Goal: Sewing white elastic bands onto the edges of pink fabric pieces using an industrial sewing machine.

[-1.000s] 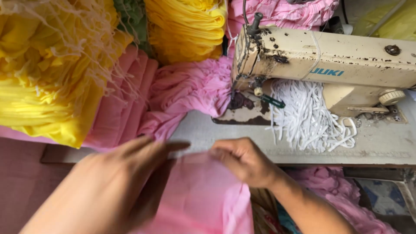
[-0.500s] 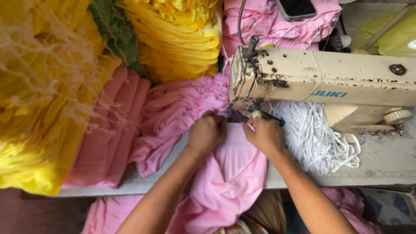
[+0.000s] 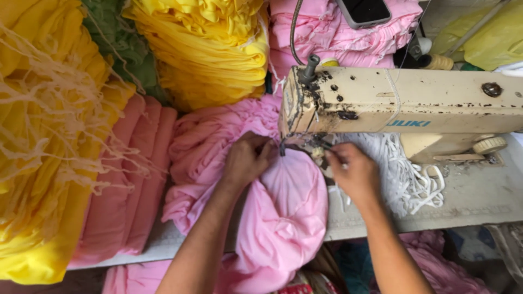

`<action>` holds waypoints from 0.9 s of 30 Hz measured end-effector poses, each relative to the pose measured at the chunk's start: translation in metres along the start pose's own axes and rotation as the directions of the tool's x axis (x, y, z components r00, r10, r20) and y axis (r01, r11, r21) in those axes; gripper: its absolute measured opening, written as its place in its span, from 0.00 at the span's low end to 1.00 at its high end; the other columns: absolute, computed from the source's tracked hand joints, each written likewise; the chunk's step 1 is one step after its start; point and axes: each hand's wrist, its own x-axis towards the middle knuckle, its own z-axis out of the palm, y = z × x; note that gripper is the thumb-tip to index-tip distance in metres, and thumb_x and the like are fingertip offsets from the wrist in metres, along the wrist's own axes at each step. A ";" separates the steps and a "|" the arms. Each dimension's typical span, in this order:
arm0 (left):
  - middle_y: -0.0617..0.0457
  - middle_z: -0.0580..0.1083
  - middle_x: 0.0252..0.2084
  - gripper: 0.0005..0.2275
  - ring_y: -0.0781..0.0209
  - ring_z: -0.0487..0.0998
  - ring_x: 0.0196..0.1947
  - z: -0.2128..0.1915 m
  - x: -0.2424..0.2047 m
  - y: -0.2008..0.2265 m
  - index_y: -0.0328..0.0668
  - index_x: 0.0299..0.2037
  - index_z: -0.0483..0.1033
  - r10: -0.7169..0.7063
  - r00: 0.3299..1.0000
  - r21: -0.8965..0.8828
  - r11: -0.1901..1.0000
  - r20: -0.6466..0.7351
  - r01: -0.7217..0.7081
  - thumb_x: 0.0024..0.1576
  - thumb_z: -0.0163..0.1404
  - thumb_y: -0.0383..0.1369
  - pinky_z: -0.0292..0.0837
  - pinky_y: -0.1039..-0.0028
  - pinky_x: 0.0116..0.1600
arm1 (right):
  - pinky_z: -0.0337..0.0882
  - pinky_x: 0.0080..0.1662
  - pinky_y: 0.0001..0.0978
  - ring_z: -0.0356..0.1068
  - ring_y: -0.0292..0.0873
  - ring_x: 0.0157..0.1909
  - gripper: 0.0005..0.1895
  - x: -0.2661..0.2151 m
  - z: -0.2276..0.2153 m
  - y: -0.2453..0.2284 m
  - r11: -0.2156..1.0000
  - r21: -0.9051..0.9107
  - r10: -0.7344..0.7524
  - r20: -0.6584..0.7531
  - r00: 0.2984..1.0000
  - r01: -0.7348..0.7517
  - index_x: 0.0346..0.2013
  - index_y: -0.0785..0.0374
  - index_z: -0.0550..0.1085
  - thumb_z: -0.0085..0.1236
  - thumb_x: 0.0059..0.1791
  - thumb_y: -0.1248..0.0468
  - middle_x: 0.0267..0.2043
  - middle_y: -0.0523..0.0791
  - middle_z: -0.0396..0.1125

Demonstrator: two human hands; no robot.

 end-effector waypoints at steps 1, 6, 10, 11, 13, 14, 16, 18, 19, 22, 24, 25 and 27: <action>0.39 0.79 0.37 0.12 0.36 0.83 0.40 0.002 -0.003 -0.005 0.43 0.44 0.85 -0.002 1.000 -0.006 1.000 0.003 0.002 0.58 0.52 0.38 0.80 0.54 0.43 | 0.77 0.40 0.42 0.78 0.46 0.41 0.11 -0.010 -0.011 0.013 1.000 -0.006 0.003 0.002 1.000 -0.003 0.40 0.50 0.81 0.67 0.47 0.53 0.33 0.42 0.77; 0.36 0.77 0.40 0.13 0.34 0.81 0.43 0.012 0.004 -0.014 0.40 0.47 0.84 0.111 0.994 0.096 0.989 0.019 -0.112 0.58 0.51 0.36 0.79 0.56 0.46 | 0.77 0.45 0.41 0.78 0.46 0.45 0.11 -0.041 -0.050 0.010 0.982 -0.074 0.184 0.180 0.966 -0.174 0.38 0.49 0.80 0.65 0.44 0.52 0.38 0.41 0.79; 0.31 0.76 0.41 0.15 0.30 0.79 0.46 0.014 -0.004 -0.008 0.34 0.49 0.82 0.184 0.982 0.120 0.975 0.037 -0.187 0.57 0.50 0.33 0.77 0.54 0.50 | 0.78 0.47 0.48 0.78 0.51 0.46 0.15 -0.051 -0.023 0.021 0.968 -0.248 0.102 0.219 0.970 -0.046 0.40 0.49 0.80 0.63 0.45 0.47 0.39 0.43 0.77; 0.30 0.76 0.43 0.16 0.30 0.78 0.50 0.013 -0.005 -0.007 0.33 0.50 0.81 0.190 0.979 0.126 0.972 0.070 -0.198 0.58 0.49 0.35 0.76 0.54 0.54 | 0.77 0.47 0.48 0.77 0.51 0.47 0.12 -0.052 -0.019 0.027 0.957 -0.290 0.087 0.189 0.978 -0.029 0.40 0.49 0.79 0.60 0.48 0.49 0.39 0.43 0.76; 0.29 0.76 0.45 0.17 0.30 0.76 0.53 0.010 -0.014 0.005 0.32 0.51 0.80 0.192 0.976 0.130 0.970 0.100 -0.204 0.59 0.48 0.36 0.74 0.53 0.57 | 0.77 0.48 0.48 0.76 0.51 0.48 0.09 -0.048 -0.026 0.034 0.943 -0.333 0.067 0.165 0.984 -0.008 0.41 0.49 0.78 0.57 0.51 0.52 0.39 0.44 0.74; 0.28 0.77 0.47 0.17 0.29 0.75 0.56 0.006 -0.020 0.015 0.33 0.50 0.81 0.181 0.970 0.110 0.974 0.160 -0.200 0.58 0.48 0.36 0.73 0.52 0.59 | 0.75 0.51 0.50 0.75 0.52 0.51 0.12 -0.043 -0.036 0.033 0.945 -0.292 0.214 0.211 0.954 -0.147 0.46 0.46 0.76 0.52 0.53 0.49 0.42 0.44 0.76; 0.27 0.77 0.49 0.17 0.28 0.74 0.58 -0.012 -0.039 0.043 0.33 0.50 0.82 0.167 0.962 0.096 0.977 0.216 -0.192 0.58 0.47 0.37 0.72 0.51 0.61 | 0.73 0.54 0.53 0.74 0.53 0.54 0.14 -0.041 -0.052 0.033 0.925 -0.254 0.347 0.266 0.899 -0.282 0.51 0.43 0.74 0.48 0.55 0.46 0.45 0.44 0.77; 0.39 0.79 0.48 0.14 0.37 0.80 0.50 -0.038 -0.065 0.076 0.42 0.46 0.84 0.253 0.950 0.266 0.917 0.184 -0.296 0.53 0.54 0.37 0.74 0.50 0.56 | 0.76 0.41 0.36 0.77 0.48 0.44 0.10 -0.045 -0.065 0.037 0.891 0.393 0.173 0.172 0.970 -0.228 0.48 0.66 0.75 0.56 0.56 0.63 0.41 0.56 0.75; 0.39 0.79 0.48 0.14 0.37 0.80 0.50 -0.043 -0.079 0.098 0.42 0.46 0.84 0.248 0.951 0.270 0.918 0.184 -0.292 0.53 0.54 0.37 0.74 0.50 0.56 | 0.76 0.41 0.36 0.77 0.48 0.44 0.10 -0.052 -0.070 0.020 0.890 0.395 0.171 0.177 0.969 -0.229 0.48 0.66 0.75 0.56 0.56 0.63 0.41 0.56 0.75; 0.34 0.79 0.45 0.12 0.33 0.80 0.49 -0.051 -0.113 0.150 0.32 0.45 0.81 0.318 0.943 -0.081 0.947 0.099 -0.310 0.59 0.52 0.35 0.70 0.46 0.60 | 0.77 0.39 0.33 0.77 0.43 0.38 0.09 -0.074 -0.088 -0.037 0.785 0.567 0.109 0.272 0.956 -0.251 0.45 0.66 0.78 0.57 0.52 0.67 0.34 0.51 0.77; 0.39 0.68 0.68 0.22 0.44 0.67 0.70 -0.050 -0.129 0.164 0.31 0.66 0.64 0.330 0.909 -0.312 0.918 0.255 -0.246 0.66 0.41 0.39 0.56 0.43 0.70 | 0.76 0.43 0.27 0.79 0.36 0.39 0.08 -0.087 -0.097 -0.083 0.818 0.574 -0.336 0.424 0.841 0.037 0.37 0.62 0.80 0.55 0.47 0.70 0.38 0.43 0.81; 0.39 0.68 0.68 0.22 0.44 0.67 0.70 -0.052 -0.132 0.165 0.31 0.66 0.64 0.332 0.908 -0.312 0.917 0.256 -0.248 0.66 0.41 0.39 0.56 0.43 0.70 | 0.76 0.43 0.27 0.79 0.36 0.39 0.08 -0.086 -0.102 -0.089 0.818 0.574 -0.336 0.422 0.842 0.038 0.37 0.62 0.80 0.55 0.47 0.70 0.38 0.43 0.81; 0.40 0.79 0.52 0.25 0.45 0.81 0.47 -0.058 -0.137 0.166 0.33 0.71 0.58 0.264 0.901 -0.190 0.959 0.345 -0.208 0.67 0.35 0.40 0.65 0.61 0.50 | 0.78 0.39 0.30 0.78 0.41 0.34 0.06 -0.083 -0.111 -0.101 0.765 0.509 -0.576 0.270 0.771 0.394 0.36 0.64 0.80 0.58 0.47 0.71 0.36 0.45 0.77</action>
